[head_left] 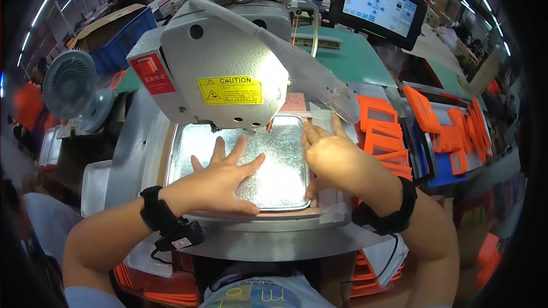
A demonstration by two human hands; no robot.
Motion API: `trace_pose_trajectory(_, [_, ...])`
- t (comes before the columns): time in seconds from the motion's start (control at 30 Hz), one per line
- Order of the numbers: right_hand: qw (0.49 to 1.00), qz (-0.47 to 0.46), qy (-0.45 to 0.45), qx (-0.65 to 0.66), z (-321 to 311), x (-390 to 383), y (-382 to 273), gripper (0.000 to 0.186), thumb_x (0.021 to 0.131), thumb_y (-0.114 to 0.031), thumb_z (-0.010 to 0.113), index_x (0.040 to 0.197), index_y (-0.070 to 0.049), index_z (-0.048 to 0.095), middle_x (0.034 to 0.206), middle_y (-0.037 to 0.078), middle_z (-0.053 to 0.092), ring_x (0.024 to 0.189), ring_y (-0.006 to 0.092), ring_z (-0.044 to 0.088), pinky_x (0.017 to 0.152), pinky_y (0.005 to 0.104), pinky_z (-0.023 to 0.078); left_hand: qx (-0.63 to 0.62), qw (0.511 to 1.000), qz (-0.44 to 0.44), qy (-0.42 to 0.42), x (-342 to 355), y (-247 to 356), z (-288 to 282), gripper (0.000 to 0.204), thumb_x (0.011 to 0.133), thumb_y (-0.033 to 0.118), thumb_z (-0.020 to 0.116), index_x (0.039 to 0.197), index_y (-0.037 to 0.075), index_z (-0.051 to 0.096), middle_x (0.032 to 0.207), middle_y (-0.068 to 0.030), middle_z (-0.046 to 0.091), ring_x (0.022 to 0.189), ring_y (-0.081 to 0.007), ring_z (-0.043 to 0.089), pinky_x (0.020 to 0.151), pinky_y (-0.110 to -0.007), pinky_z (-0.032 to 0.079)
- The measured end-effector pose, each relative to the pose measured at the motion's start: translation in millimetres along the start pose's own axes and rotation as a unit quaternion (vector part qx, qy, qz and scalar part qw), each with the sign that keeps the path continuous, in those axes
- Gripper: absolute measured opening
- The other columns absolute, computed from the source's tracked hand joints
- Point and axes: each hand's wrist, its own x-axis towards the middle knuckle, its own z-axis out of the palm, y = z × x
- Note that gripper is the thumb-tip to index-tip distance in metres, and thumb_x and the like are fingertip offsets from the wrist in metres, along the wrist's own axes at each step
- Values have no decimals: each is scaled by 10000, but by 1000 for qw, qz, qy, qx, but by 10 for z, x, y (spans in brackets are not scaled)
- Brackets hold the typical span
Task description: Using an industrial sewing machine to assemble orange safety pouches or vests.
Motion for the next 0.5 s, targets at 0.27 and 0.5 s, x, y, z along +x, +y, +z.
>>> trace_pose_trajectory(0.27, [997,1,-4,-72,66,-40,-58,1112,575,-517,829,1332,193,430,1438,334,404,1366,369,414,1144,648,197,-6,1000,-21,-8,-46,88,44,1055,704,573,780,1554,214,270,1593,-317,-14,1420,-607,-36,1000,-811,154])
trace_pose_trajectory(0.5, [1000,6,22,-2,45,-50,-9,1094,561,-506,850,1334,153,445,1449,280,414,1356,372,425,1134,662,201,4,1000,-29,-5,-72,64,-6,1070,706,605,766,1561,231,243,1608,-281,-22,1434,-578,-48,1024,-796,143])
